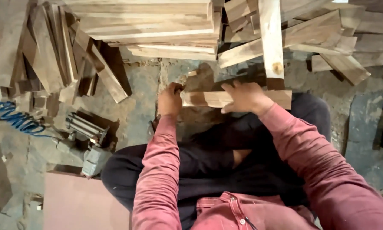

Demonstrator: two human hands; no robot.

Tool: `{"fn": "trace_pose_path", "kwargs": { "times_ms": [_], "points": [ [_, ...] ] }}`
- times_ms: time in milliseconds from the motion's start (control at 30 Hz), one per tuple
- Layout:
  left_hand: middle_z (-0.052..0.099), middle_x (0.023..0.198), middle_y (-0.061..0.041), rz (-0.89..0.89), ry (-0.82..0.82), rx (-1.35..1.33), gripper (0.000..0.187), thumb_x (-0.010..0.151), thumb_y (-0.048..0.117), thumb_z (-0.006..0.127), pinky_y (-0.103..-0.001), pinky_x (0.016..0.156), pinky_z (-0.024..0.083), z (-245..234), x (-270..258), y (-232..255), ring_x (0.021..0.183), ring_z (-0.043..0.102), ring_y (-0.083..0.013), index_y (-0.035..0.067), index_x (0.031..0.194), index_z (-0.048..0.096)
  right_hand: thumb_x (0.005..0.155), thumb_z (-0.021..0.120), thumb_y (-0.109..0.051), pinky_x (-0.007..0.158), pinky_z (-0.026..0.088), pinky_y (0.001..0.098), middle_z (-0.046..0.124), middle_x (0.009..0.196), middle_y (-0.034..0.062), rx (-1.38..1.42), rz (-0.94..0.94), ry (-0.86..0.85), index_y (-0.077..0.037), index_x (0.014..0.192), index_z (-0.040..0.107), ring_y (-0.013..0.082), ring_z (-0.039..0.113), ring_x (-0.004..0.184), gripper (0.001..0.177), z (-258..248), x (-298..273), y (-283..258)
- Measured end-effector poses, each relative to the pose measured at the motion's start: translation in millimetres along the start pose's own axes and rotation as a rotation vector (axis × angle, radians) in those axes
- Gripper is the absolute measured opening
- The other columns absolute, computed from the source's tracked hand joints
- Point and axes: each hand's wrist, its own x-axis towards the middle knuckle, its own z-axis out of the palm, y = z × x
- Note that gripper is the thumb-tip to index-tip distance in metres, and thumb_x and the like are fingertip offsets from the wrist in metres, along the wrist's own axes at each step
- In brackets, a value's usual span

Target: The person inspects and sorts wooden slats while sitting on a workshop floor.

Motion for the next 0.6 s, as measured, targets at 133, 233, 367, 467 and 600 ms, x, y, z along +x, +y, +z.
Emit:
{"fn": "trace_pose_path", "kwargs": {
  "times_ms": [133, 233, 367, 467, 600],
  "points": [
    [0.077, 0.097, -0.012, 0.03, -0.043, 0.2, 0.019, 0.091, 0.015, 0.066, -0.047, 0.078, 0.056, 3.7, -9.0, -0.5, 0.091, 0.072, -0.0354, 0.018, 0.106, 0.077, 0.07, 0.08, -0.059, 0.07, 0.057, 0.0482, 0.067, 0.113, 0.0163, -0.018, -0.025, -0.017, -0.01, 0.126, 0.063, 0.0378, 0.07, 0.086, 0.076, -23.9, -3.9, -27.6],
    [0.076, 0.097, -0.012, 0.061, -0.027, 0.287, 0.021, 0.093, 0.018, 0.066, -0.048, 0.077, 0.056, 5.8, -9.7, -7.7, 0.09, 0.072, -0.0362, 0.022, 0.108, 0.079, 0.074, 0.08, -0.053, 0.074, 0.057, 0.0473, 0.068, 0.111, 0.013, -0.02, 0.021, -0.051, -0.013, 0.119, 0.066, 0.0355, 0.07, 0.091, 0.062, -21.6, -1.4, -26.7],
    [0.077, 0.101, -0.01, 0.136, 0.01, 0.237, 0.021, 0.093, 0.018, 0.066, -0.046, 0.078, 0.056, 7.9, -10.9, -8.5, 0.091, 0.072, -0.0353, 0.023, 0.109, 0.08, 0.069, 0.081, -0.049, 0.073, 0.057, 0.0479, 0.068, 0.11, 0.0139, 0.013, 0.021, -0.005, -0.013, 0.118, 0.067, 0.0355, 0.07, 0.092, 0.062, -18.1, -0.2, -19.8],
    [0.078, 0.103, -0.008, 0.159, 0.021, 0.198, 0.021, 0.091, 0.015, 0.067, -0.044, 0.08, 0.057, 10.1, -16.7, -7.6, 0.095, 0.072, -0.0331, 0.021, 0.105, 0.08, 0.075, 0.079, -0.052, 0.078, 0.057, 0.0469, 0.069, 0.111, 0.0119, -0.01, 0.066, -0.074, -0.013, 0.12, 0.067, 0.0343, 0.07, 0.096, 0.06, -26.0, -0.3, -24.2],
    [0.077, 0.103, -0.008, 0.205, 0.036, 0.181, 0.02, 0.088, 0.013, 0.068, -0.042, 0.083, 0.057, 12.1, -12.1, -9.2, 0.098, 0.071, -0.0312, 0.019, 0.102, 0.081, 0.069, 0.081, -0.052, 0.077, 0.057, 0.0475, 0.068, 0.117, 0.0144, 0.031, 0.038, -0.033, -0.013, 0.118, 0.067, 0.035, 0.07, 0.097, 0.064, -18.0, 5.0, -16.1]
  ]
}}
